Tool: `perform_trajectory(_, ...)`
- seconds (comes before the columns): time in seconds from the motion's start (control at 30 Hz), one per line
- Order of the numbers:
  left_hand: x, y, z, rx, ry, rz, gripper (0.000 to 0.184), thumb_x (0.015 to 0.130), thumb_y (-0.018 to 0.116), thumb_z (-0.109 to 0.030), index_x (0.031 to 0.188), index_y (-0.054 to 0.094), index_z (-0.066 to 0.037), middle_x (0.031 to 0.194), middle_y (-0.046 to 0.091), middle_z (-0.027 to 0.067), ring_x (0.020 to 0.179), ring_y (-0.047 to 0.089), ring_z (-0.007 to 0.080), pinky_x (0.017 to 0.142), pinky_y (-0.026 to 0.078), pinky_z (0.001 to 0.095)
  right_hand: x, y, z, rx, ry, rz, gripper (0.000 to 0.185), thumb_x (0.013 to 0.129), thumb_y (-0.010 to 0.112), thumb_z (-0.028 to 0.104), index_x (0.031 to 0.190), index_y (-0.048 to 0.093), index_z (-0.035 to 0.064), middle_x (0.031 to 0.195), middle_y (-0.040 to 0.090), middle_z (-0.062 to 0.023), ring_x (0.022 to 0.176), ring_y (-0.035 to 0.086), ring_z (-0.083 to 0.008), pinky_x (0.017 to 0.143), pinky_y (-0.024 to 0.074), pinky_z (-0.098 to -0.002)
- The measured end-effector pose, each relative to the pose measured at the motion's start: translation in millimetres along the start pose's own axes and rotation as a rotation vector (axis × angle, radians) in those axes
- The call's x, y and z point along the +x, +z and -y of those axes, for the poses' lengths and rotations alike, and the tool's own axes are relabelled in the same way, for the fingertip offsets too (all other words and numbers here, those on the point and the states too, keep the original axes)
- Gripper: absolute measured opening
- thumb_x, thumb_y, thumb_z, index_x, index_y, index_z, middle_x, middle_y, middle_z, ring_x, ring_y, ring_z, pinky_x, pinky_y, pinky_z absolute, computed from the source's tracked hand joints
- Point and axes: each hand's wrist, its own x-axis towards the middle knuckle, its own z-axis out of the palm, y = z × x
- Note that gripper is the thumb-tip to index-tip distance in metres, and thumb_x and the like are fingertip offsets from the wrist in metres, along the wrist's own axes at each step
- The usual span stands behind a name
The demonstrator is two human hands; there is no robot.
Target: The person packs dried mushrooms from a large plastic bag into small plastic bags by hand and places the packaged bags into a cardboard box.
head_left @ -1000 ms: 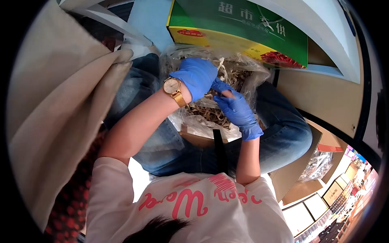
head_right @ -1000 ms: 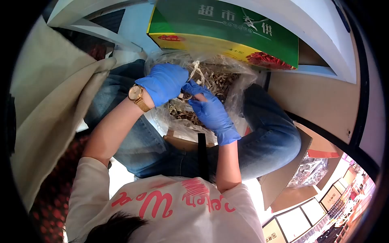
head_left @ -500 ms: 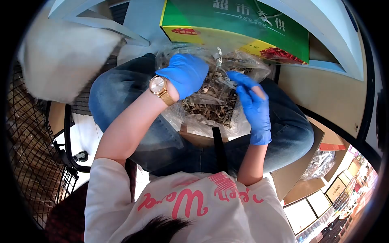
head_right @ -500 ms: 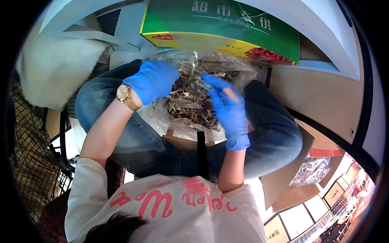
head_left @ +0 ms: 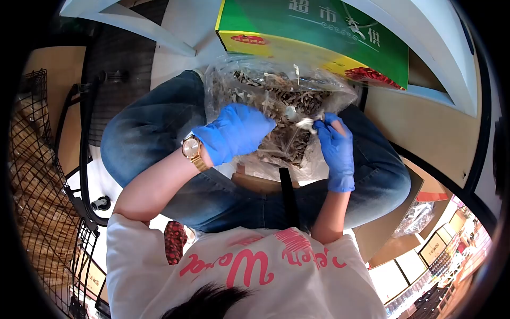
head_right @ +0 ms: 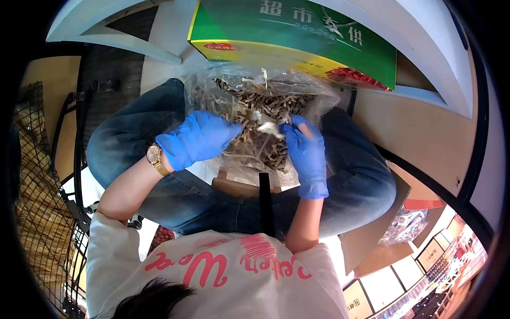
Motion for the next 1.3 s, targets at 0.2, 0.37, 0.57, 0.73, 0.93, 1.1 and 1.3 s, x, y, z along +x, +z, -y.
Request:
perform_trajectory(0.2, -16, 12, 1, 0.013, 0.035, -0.122, 0.010, 0.081, 0.053, -0.015, 0.086, 0.061, -0.011, 0.064, 0.059, 0.0085, 0.063, 0.062, 0.0284, 0.054, 0.047, 0.0409, -17, -2, 51, 0.024, -0.048, 0.179, 0.024, 0.084, 0.067, 0.011, 0.107, 0.063, 0.0031, 0.086, 0.065, -0.0099, 0.079, 0.063, -0.0133, 0.069, 0.0496, -0.0269)
perform_trajectory(0.37, -25, 18, 5, 0.022, 0.021, -0.185, 0.008, 0.079, 0.053, -0.015, 0.083, 0.060, -0.011, 0.064, 0.058, 0.0073, 0.064, 0.062, 0.0263, 0.055, 0.047, 0.0392, 20, 11, 41, 0.096, -0.034, 0.026, 0.023, 0.084, 0.068, 0.014, 0.103, 0.063, 0.0019, 0.091, 0.068, -0.0096, 0.075, 0.063, -0.0119, 0.068, 0.0502, -0.0262)
perform_trajectory(0.57, -26, 9, 4, 0.024, -0.008, -0.083, 0.009, 0.080, 0.053, -0.014, 0.083, 0.059, -0.010, 0.064, 0.059, 0.0075, 0.063, 0.062, 0.0265, 0.054, 0.047, 0.0393, 66, 36, 28, 0.370, 0.309, -0.031, 0.021, 0.086, 0.067, 0.018, 0.094, 0.064, -0.0019, 0.081, 0.066, -0.0057, 0.063, 0.058, -0.0102, 0.060, 0.0475, -0.0233)
perform_trajectory(0.73, -25, 13, 5, 0.025, 0.003, -0.108, 0.009, 0.080, 0.052, -0.013, 0.083, 0.059, -0.009, 0.064, 0.059, 0.0077, 0.062, 0.062, 0.0268, 0.053, 0.048, 0.0395, 80, 54, 20, 0.413, 0.321, -0.055, 0.022, 0.089, 0.063, 0.020, 0.090, 0.065, -0.0021, 0.070, 0.062, -0.0024, 0.056, 0.051, -0.0069, 0.052, 0.0430, -0.0217)
perform_trajectory(0.93, -25, 10, 7, 0.053, -0.001, -0.135, 0.008, 0.077, 0.054, -0.014, 0.081, 0.060, -0.010, 0.063, 0.059, 0.0069, 0.060, 0.063, 0.0247, 0.051, 0.047, 0.0375, 52, 36, 39, 0.457, 0.283, -0.038, 0.021, 0.091, 0.059, 0.018, 0.083, 0.067, 0.0003, 0.064, 0.060, -0.0004, 0.051, 0.047, -0.0052, 0.048, 0.0386, -0.0214)
perform_trajectory(1.1, -24, 12, 6, 0.111, -0.042, -0.114, 0.017, 0.082, 0.052, -0.015, 0.094, 0.061, -0.008, 0.062, 0.059, 0.0061, 0.058, 0.062, 0.0251, 0.050, 0.046, 0.0383, 2, 11, 41, 0.162, 0.117, 0.312, 0.017, 0.088, 0.062, 0.018, 0.084, 0.067, 0.0027, 0.060, 0.057, -0.0042, 0.052, 0.050, -0.0069, 0.050, 0.0413, -0.0244)
perform_trajectory(1.3, -21, 8, 3, 0.116, -0.089, -0.122, 0.032, 0.081, 0.052, -0.014, 0.112, 0.059, -0.008, 0.062, 0.059, 0.0071, 0.057, 0.061, 0.0251, 0.049, 0.045, 0.0385, -9, 25, 42, 0.067, 0.102, 0.209, 0.023, 0.085, 0.067, 0.027, 0.084, 0.067, 0.0036, 0.063, 0.058, -0.0037, 0.054, 0.053, -0.0097, 0.050, 0.0424, -0.0265)
